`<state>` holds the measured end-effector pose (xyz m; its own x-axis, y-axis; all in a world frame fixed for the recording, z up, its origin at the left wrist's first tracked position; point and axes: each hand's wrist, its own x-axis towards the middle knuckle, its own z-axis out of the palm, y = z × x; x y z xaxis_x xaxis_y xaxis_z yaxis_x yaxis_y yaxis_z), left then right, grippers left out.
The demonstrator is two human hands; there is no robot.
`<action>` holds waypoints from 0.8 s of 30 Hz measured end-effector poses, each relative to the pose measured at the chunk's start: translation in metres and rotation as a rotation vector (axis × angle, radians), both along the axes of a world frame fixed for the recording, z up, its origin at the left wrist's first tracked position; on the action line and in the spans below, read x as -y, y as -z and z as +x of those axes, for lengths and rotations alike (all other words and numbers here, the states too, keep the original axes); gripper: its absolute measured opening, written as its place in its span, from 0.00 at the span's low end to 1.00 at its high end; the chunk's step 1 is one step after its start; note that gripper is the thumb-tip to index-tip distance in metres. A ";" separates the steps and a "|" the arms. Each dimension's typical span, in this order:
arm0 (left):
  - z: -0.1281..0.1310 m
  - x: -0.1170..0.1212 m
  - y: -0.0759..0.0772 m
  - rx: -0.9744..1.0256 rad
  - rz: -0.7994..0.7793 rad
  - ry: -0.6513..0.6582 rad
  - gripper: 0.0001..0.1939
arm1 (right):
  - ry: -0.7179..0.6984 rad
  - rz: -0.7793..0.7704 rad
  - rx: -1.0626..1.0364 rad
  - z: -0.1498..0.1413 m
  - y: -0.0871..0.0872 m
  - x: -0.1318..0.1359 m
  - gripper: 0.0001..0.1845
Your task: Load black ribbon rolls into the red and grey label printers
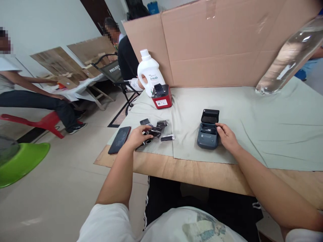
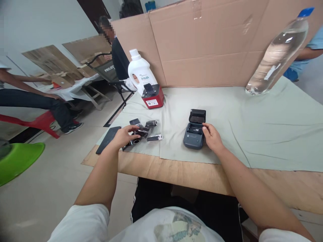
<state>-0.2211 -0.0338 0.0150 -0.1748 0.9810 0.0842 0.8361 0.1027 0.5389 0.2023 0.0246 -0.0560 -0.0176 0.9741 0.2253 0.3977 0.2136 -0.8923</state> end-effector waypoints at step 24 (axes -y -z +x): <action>0.211 -0.011 -0.028 1.036 -0.293 0.355 0.27 | 0.012 0.204 0.065 -0.004 -0.015 0.010 0.27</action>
<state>-0.0099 -0.0229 0.0432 0.2654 0.9472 -0.1799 0.0081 0.1844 0.9828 0.1988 0.0144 -0.0408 -0.0268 0.9087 0.4165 0.4564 0.3818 -0.8037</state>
